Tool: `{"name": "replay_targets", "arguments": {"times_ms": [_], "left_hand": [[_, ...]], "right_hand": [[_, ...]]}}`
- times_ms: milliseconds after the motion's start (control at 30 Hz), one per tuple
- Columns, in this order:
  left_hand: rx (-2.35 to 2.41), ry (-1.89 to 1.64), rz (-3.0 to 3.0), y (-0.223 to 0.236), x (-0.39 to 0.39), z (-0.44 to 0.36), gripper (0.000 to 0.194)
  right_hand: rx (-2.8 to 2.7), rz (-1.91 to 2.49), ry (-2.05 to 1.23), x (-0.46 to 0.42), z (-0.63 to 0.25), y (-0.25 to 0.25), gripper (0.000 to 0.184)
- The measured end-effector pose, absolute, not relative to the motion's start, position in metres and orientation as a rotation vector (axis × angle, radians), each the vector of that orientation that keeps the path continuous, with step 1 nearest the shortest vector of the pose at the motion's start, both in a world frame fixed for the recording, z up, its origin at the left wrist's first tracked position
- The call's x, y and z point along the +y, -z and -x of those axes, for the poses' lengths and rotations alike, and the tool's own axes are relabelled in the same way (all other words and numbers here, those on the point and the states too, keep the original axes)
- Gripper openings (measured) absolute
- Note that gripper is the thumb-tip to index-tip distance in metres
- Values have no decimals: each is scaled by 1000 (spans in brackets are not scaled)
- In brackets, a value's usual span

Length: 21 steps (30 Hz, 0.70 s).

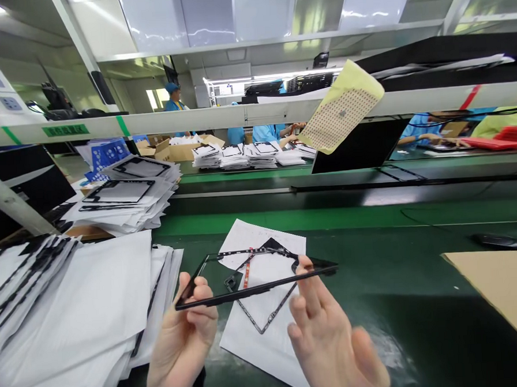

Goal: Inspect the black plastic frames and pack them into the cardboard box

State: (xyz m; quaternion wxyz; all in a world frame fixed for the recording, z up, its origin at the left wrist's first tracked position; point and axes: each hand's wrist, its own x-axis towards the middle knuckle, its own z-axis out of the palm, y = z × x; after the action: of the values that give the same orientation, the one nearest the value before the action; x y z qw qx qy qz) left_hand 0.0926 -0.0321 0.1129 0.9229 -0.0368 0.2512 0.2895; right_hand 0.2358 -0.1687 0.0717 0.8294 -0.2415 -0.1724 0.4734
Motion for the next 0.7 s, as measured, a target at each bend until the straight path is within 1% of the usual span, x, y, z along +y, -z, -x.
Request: {"name": "replay_targets", "arguments": {"times_ms": [33,67,133,200,233,300,433,600,700], "left_hand": [[527,-633,-3,-113,-36,-98,19],[528,-676,-88,-113,-39,-103,26],[496,-775,-257,-112,-46,-111,39],[445,-872,-398,-111,-52,-115,40],[422,-922,-459,-110,-53,-115,38],[378,-1014,-574,-109,-55,-114,33],[297,-1117,-751,-109,-57,-112,26],[243,-1130,-827,-109,-60,-109,20],[239,-1131,-822,-107,-56,-105,19]], "right_hand": [[-356,475,-991,-162,-234,-72,66],[-355,433,-989,-155,-232,-73,57],[-376,346,-1030,-141,-228,-74,32],[-397,269,-1100,-131,-224,-75,12],[-395,235,-1133,-128,-223,-76,7],[-372,179,-1180,-126,-220,-77,4],[-313,179,-1190,-130,-217,-76,6],[-313,207,-1172,-127,-217,-74,9],[-382,324,-1159,-122,-215,-74,11]]}}
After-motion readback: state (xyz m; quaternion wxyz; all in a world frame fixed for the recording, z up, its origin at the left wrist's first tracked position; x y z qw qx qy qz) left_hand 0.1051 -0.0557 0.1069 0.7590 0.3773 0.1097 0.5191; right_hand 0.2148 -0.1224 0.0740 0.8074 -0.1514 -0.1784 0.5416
